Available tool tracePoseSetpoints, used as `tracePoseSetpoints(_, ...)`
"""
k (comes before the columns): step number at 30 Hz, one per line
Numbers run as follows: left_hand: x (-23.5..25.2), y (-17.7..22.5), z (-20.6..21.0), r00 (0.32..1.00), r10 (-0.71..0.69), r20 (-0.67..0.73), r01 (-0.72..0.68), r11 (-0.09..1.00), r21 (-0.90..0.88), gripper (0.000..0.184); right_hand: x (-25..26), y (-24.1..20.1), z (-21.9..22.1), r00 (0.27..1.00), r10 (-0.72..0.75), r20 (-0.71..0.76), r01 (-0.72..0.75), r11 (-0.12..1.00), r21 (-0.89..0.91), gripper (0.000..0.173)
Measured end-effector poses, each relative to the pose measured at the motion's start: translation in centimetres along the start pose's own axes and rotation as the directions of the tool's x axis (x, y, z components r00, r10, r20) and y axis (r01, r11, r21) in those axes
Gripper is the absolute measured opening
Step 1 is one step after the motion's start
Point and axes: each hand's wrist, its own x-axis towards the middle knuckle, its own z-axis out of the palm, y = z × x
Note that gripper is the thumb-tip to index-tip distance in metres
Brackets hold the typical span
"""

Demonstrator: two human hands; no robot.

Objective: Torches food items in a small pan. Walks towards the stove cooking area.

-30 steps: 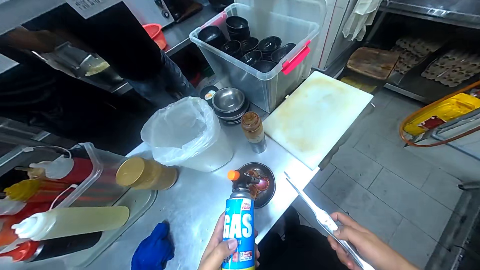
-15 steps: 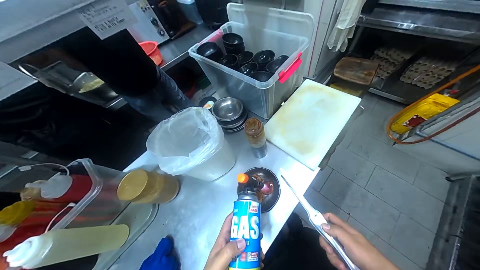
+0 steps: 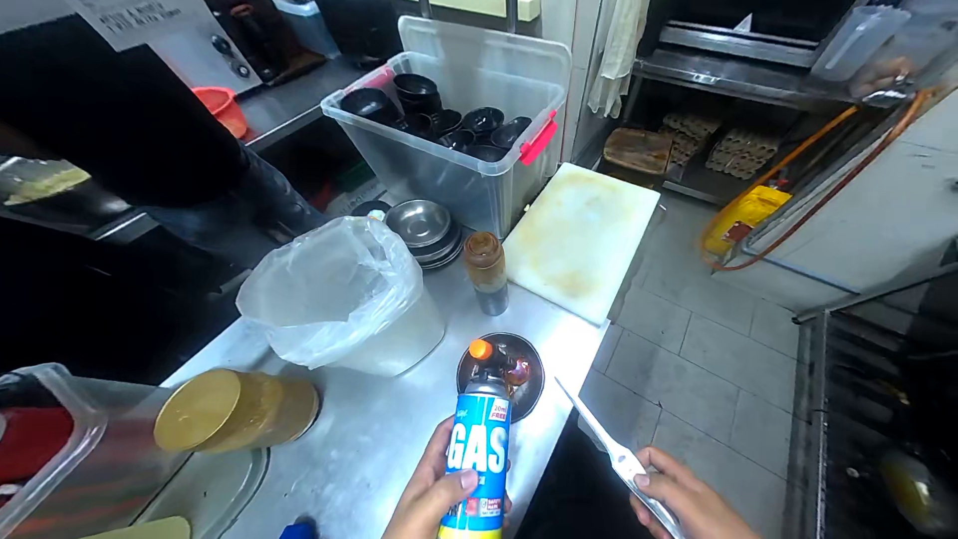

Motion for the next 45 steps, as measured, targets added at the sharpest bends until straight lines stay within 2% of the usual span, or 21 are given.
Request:
tracePoseSetpoints(5,-0.3,0.2,-0.2,1.000,0.009,-0.009,-0.009,1.000,0.014,0.071,0.2,-1.0,-0.5,1.000,-0.012,-0.021,0.010,0.997,-0.077,0.020)
tracePoseSetpoints(21,-1.0,0.5,0.2,1.000,0.011,-0.016,-0.010,0.997,0.075,0.074,1.3,-1.0,0.0,0.999,-0.039,-0.020,0.037,0.996,-0.077,0.022)
tracePoseSetpoints(45,-1.6,0.4,0.7,1.000,0.020,0.015,-0.021,1.000,0.024,0.073,1.5,-1.1,-0.3,0.999,-0.034,-0.041,0.029,0.994,-0.101,0.024)
